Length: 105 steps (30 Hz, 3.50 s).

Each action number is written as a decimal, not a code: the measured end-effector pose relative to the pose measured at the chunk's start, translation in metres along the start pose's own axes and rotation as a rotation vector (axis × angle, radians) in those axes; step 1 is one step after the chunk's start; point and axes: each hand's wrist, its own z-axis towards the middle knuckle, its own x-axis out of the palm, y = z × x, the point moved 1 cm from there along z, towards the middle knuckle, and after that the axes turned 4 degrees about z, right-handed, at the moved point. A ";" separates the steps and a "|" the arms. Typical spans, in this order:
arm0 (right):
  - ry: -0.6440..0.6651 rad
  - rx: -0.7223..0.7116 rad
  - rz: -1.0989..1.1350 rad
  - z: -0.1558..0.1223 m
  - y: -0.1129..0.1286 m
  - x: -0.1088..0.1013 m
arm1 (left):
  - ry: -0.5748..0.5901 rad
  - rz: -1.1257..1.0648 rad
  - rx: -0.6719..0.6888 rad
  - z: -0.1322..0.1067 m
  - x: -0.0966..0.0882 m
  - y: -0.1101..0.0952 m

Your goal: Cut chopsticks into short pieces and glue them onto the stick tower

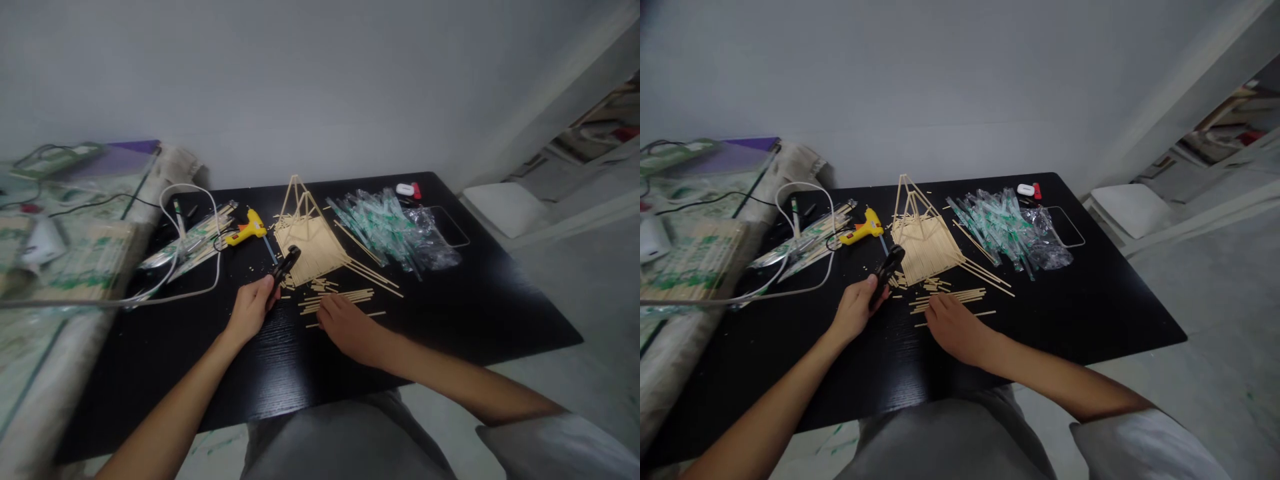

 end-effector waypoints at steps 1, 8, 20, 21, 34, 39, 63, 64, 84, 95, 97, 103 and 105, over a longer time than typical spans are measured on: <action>-0.011 0.012 0.041 0.000 0.000 -0.003 | -0.002 -0.003 0.006 -0.001 -0.001 0.000; -0.223 0.243 0.816 0.024 -0.015 -0.060 | -0.117 0.148 0.201 -0.008 -0.011 -0.007; -0.357 0.252 1.070 0.071 -0.026 -0.072 | -0.228 0.332 0.312 -0.008 -0.015 -0.015; -0.353 0.248 1.079 0.072 -0.026 -0.071 | -0.227 0.337 0.317 -0.009 -0.015 -0.015; -0.336 0.204 1.008 0.075 -0.028 -0.067 | -0.207 0.360 0.334 -0.010 -0.012 -0.015; -0.325 0.200 0.999 0.074 -0.029 -0.065 | -0.182 0.366 0.326 -0.010 -0.011 -0.016; -0.261 0.237 1.106 0.076 -0.030 -0.058 | -0.136 0.371 0.302 -0.011 -0.011 -0.018; -0.258 0.240 1.114 0.076 -0.030 -0.058 | -0.137 0.371 0.302 -0.011 -0.011 -0.018; -0.342 0.308 1.182 0.077 -0.028 -0.055 | -0.188 0.397 0.291 -0.008 -0.009 -0.014; -0.293 0.321 1.420 0.077 -0.028 -0.051 | -0.170 0.334 0.278 -0.009 -0.009 -0.018; -0.257 0.333 1.520 0.077 -0.028 -0.051 | -0.158 0.275 0.244 -0.009 -0.009 -0.017; -0.163 0.394 1.747 0.077 -0.029 -0.049 | -0.154 0.168 0.171 -0.008 -0.010 -0.013; -0.179 0.396 1.755 0.077 -0.030 -0.048 | -0.158 0.210 0.192 -0.009 -0.010 -0.013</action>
